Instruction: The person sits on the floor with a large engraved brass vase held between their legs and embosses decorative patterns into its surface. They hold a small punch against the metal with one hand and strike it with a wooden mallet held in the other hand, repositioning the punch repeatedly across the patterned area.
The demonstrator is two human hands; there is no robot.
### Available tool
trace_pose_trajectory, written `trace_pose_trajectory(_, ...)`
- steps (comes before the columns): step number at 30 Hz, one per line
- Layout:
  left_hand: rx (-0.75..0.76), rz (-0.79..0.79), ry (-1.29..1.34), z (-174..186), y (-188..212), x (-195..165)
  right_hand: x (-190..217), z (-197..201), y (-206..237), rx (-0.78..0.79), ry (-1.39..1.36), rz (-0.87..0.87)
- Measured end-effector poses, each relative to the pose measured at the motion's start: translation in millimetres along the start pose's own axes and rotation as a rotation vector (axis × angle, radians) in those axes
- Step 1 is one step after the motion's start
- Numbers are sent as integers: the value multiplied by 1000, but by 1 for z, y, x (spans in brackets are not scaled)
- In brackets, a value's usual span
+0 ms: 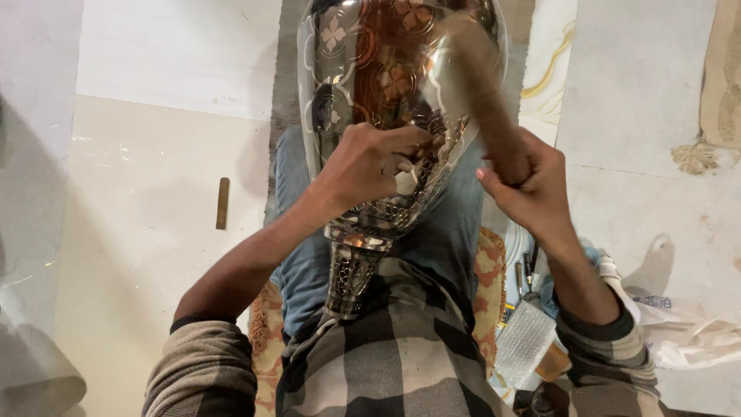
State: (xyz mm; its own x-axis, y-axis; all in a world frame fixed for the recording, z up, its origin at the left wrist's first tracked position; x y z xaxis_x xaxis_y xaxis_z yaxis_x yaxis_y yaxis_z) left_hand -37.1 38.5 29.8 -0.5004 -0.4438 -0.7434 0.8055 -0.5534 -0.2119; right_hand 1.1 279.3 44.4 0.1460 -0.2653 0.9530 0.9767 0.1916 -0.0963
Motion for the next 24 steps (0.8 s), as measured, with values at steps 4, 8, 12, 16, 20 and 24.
trace_pose_trajectory(4,59,-130,-4,0,-4,-3,-23,1,23,-65,92,-120)
trace_pose_trajectory(8,115,-256,6,-1,-15,0,-34,-11,52,-108,157,-194)
trace_pose_trajectory(12,198,-281,-25,-3,-24,2,-41,-27,81,-355,-195,-276)
trace_pose_trajectory(16,353,-230,-126,-7,-27,2,-43,-30,106,-331,129,-363)
trace_pose_trajectory(20,404,-283,-23,-7,-34,1,-55,-40,131,-421,62,-343)
trace_pose_trajectory(24,475,-446,-10,-11,-41,-1,-74,-68,149,-573,-122,-277)
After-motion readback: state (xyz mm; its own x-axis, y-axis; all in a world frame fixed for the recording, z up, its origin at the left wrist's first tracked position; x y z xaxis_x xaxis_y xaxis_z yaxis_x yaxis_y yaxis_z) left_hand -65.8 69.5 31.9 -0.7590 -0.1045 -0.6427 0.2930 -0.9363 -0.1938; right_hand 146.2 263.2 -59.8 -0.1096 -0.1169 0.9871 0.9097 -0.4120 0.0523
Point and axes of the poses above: each hand's wrist, its own y-axis away from the middle knuckle, its own z-axis out of the back of the hand, x = y × z, the point moved 4 cm from there along -y, towards the middle knuckle, and after that the axes turned 6 degrees about -y, right-handed, at the moved point
